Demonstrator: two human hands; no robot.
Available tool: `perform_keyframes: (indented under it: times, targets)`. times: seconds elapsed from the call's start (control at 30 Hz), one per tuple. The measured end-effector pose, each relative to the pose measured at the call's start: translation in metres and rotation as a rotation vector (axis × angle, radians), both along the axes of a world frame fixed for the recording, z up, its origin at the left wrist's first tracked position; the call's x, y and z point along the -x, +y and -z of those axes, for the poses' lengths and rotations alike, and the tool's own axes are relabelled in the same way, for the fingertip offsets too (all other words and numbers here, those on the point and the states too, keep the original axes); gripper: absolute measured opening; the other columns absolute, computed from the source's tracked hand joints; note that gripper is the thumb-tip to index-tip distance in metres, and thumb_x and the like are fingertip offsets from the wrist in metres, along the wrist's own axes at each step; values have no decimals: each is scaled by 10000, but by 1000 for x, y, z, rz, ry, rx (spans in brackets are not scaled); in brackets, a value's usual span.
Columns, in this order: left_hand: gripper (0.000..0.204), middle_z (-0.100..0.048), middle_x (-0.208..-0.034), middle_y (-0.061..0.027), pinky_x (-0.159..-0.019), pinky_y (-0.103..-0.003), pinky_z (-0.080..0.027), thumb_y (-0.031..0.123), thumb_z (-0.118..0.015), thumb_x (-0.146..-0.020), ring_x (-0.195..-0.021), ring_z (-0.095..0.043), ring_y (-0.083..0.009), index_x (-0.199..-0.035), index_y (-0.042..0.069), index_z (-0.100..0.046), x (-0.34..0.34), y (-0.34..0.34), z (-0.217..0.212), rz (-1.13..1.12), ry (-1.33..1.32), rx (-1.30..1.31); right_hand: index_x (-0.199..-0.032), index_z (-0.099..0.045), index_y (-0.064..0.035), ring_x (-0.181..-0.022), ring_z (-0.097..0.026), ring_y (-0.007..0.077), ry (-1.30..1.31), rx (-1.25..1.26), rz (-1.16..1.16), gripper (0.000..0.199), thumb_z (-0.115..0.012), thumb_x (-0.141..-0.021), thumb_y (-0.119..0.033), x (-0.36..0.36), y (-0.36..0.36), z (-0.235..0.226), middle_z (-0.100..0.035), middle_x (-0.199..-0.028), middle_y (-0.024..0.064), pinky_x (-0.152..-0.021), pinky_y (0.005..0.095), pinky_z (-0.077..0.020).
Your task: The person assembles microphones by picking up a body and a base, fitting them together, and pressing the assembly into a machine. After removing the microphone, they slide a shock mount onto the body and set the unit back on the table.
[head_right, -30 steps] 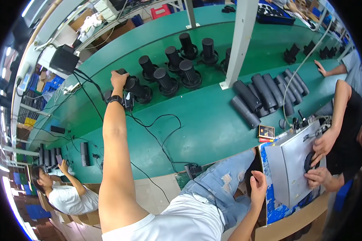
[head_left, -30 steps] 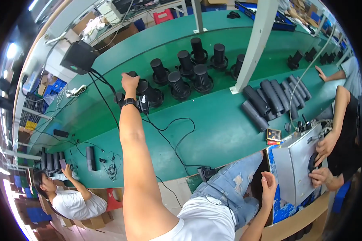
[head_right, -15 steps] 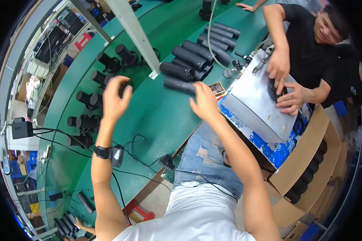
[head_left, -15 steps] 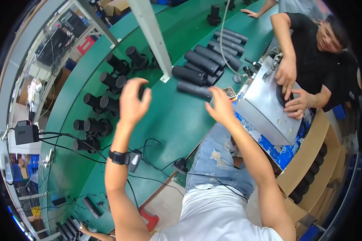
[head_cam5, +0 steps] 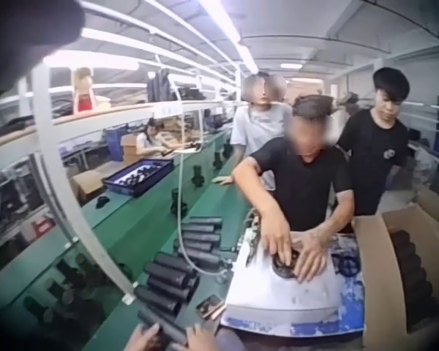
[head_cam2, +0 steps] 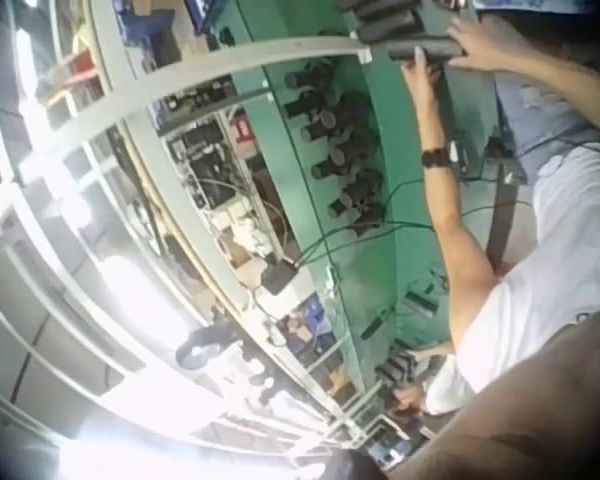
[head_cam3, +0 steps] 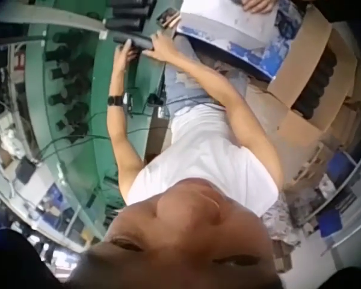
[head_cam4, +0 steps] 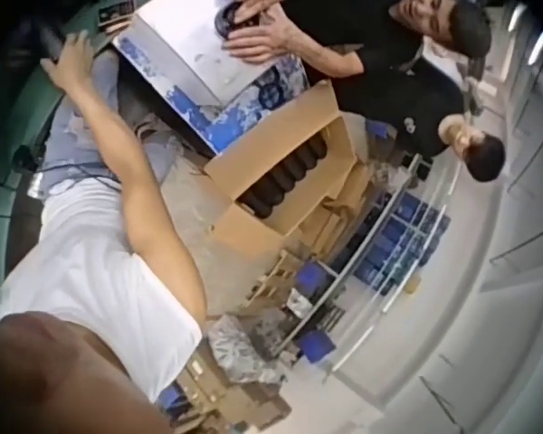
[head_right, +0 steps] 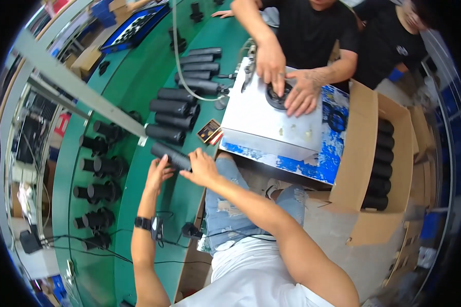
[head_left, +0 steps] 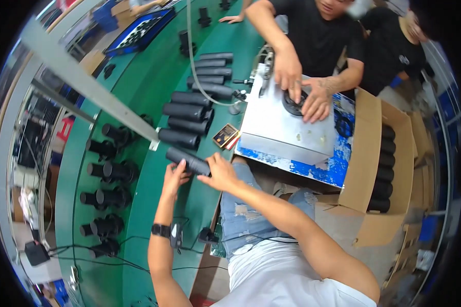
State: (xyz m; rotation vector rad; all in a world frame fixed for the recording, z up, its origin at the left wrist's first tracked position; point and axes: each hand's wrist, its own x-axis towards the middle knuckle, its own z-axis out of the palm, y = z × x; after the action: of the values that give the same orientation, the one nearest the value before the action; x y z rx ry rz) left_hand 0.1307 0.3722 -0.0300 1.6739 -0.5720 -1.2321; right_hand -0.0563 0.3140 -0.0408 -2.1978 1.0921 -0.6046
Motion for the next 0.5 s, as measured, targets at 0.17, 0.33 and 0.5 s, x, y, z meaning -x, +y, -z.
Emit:
perform_keyframes:
  times: [0.17, 0.33, 0.5]
  targets:
    - [589, -563, -951, -70, -726, -302, -499, 200, -741, -809, -806, -573, -160, -1241, 0, -395, 57, 4, -27, 47, -205, 239, -1126, -537, 18, -912, -583, 334, -237, -8, -103, 631, -777, -725, -406, 25, 31, -9, -505, -1052, 168, -796, 405, -480]
    - [502, -615, -958, -106, -748, -303, -510, 248, -699, -820, -840, -615, -170, -1195, -9, -487, 66, 9, -87, 378, 100, 230, -1249, -520, -12, -1030, -590, 206, -824, -780, 24, 610, -724, -808, -382, 87, -1, -41, -558, -1196, 112, -910, 344, -464]
    - [642, -633, -997, -140, -783, -301, -522, 351, -682, -818, -865, -637, -186, -1267, -39, -442, 116, -13, -127, 816, 382, 70, -1353, -409, -5, -1126, -531, 251, -1401, -953, -446, 756, -681, -799, -443, 117, -31, -92, -526, -1241, 195, -1011, 377, -401]
